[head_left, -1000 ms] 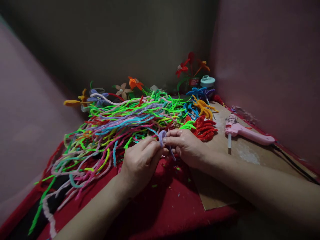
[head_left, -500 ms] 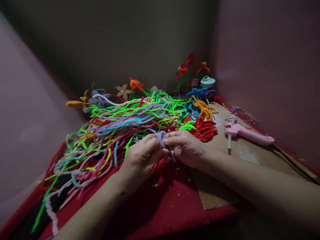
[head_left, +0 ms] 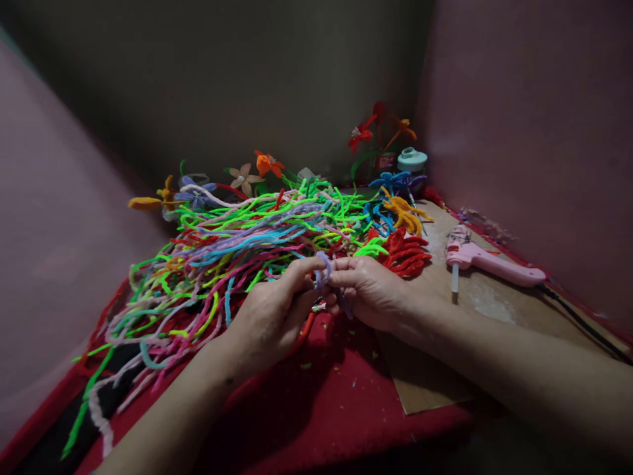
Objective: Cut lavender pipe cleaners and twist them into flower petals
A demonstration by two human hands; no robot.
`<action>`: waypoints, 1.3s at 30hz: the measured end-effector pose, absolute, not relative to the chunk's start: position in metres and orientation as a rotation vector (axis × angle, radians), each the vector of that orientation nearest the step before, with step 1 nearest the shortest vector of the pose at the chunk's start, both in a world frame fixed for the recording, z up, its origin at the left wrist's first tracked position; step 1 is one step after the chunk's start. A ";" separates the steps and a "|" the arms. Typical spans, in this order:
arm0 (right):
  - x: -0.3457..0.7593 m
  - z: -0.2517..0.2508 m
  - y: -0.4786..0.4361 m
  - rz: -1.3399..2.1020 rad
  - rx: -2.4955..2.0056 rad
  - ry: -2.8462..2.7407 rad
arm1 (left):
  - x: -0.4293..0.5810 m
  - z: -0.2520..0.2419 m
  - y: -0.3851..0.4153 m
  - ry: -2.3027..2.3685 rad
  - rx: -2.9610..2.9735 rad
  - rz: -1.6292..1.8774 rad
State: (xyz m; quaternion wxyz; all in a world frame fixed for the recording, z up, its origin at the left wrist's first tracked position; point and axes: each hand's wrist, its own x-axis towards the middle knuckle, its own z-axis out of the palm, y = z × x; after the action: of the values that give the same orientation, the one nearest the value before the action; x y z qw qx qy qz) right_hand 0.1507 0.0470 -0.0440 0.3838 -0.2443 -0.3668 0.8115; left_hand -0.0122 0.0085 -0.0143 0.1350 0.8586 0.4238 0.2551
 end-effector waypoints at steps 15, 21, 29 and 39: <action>0.154 -0.041 0.049 2.115 -0.543 -0.876 | -0.005 -0.020 0.017 0.996 1.237 0.968; 0.153 -0.041 0.053 2.010 -0.565 -0.866 | -0.019 -0.013 0.018 1.124 1.358 0.644; 0.153 -0.042 0.052 1.942 -0.585 -0.932 | -0.026 0.001 0.020 1.180 1.533 0.271; 0.152 -0.042 0.050 1.886 -0.603 -1.015 | -0.022 0.001 0.019 1.152 1.629 0.504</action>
State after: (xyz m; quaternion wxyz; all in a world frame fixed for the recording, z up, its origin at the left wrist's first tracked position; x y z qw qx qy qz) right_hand 0.1524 0.0501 -0.0420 0.4425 -0.2432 -0.4092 0.7600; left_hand -0.0216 0.0187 0.0008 0.5156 0.6782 0.4798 0.2097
